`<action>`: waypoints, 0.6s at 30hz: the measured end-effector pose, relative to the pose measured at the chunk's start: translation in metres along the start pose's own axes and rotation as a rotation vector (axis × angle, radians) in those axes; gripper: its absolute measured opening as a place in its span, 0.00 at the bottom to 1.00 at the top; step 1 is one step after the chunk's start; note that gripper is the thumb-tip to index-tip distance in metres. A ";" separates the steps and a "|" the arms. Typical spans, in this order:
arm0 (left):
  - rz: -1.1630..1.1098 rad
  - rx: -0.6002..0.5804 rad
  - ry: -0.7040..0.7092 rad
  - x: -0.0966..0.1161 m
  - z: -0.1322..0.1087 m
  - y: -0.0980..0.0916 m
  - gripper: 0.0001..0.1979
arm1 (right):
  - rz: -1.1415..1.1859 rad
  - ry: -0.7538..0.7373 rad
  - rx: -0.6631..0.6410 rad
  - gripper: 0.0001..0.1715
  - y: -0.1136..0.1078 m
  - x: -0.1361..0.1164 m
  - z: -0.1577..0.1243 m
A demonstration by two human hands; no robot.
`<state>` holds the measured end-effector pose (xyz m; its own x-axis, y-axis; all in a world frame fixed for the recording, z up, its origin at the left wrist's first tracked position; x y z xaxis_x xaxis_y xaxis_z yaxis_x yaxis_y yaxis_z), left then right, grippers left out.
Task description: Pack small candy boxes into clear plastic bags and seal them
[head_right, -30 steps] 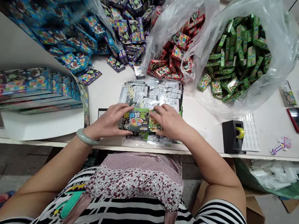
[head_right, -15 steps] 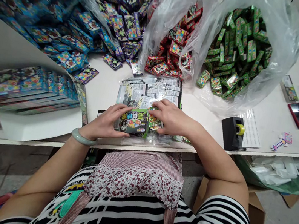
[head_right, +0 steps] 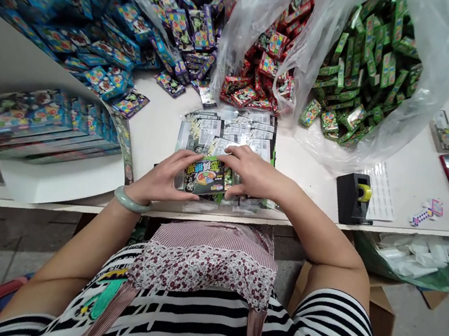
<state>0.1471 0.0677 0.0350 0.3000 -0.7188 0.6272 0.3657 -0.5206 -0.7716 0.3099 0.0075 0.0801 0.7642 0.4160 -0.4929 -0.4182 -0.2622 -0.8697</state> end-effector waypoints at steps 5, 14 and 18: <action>0.034 0.108 -0.050 -0.008 -0.006 -0.007 0.46 | 0.023 0.119 0.185 0.44 0.005 -0.001 -0.003; 0.067 0.237 -0.139 -0.028 -0.014 -0.017 0.44 | 0.085 0.294 0.454 0.21 -0.016 0.062 0.024; 0.073 0.258 -0.155 -0.028 -0.020 -0.021 0.44 | -0.152 0.490 0.404 0.22 -0.032 0.139 0.074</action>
<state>0.1135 0.0890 0.0313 0.4570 -0.6611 0.5950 0.5437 -0.3218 -0.7751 0.3932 0.1380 0.0376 0.9248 -0.0474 -0.3774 -0.3664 0.1555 -0.9174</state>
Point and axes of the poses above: each hand's wrist, its own z-axis towards the middle knuckle, its own y-axis out of the palm, x = y × z, the point moved 8 cm from there along z, towards the middle knuckle, and after that the axes turned 4 degrees about -y, right-handed, at the moved point
